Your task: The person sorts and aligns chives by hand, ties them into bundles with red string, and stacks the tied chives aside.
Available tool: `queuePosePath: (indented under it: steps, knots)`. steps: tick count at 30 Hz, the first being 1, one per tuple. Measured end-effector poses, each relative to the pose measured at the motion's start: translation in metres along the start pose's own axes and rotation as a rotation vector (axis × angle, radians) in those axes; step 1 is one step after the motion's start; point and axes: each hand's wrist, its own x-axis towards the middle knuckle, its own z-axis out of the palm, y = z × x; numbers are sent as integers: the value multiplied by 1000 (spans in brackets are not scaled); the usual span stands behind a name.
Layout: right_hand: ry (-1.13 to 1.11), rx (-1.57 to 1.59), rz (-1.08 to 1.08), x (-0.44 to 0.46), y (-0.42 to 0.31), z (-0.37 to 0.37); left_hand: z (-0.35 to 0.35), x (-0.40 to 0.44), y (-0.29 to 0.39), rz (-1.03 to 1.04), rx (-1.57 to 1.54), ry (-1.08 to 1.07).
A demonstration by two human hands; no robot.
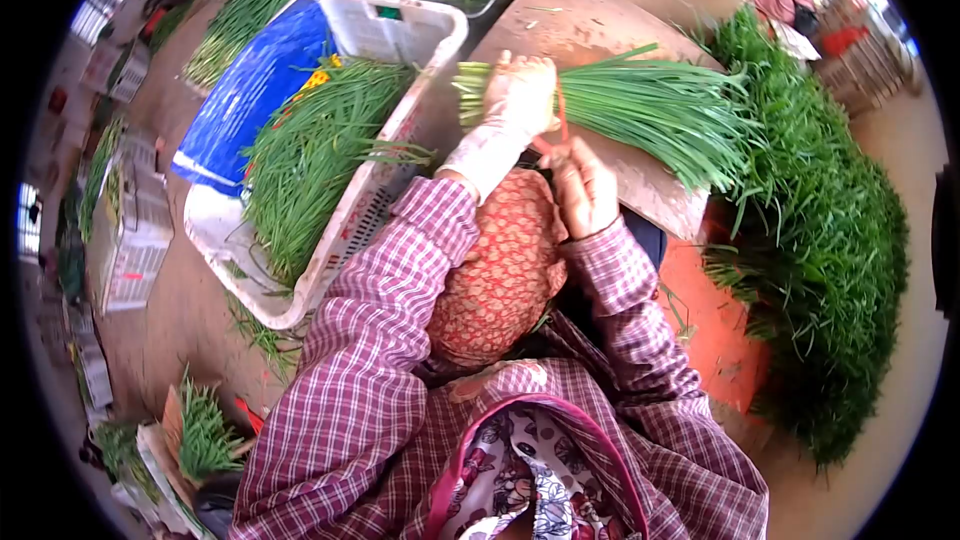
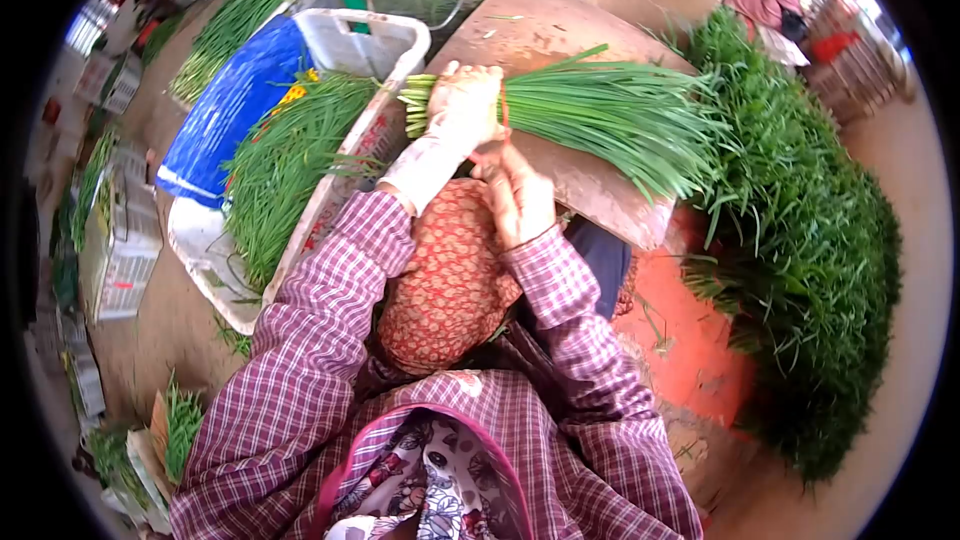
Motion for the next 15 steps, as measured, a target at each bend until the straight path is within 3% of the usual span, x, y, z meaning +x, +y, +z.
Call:
queuePosePath:
  steps: [3,8,10,13,15]
  knots:
    - [40,153,79,-6,9,-7,-8,8,5,23,34,-33]
    - [-54,-128,64,3,-7,-24,-20,9,-6,31,-98,-62]
    - [21,-635,-537,5,-12,-35,-24,13,-13,-32,-200,-52]
    - [171,-623,-444,1,-24,-51,-70,1,-33,-133,-345,-73]
    - [184,-324,-143,9,-4,-63,-66,-3,-61,-192,-402,0]
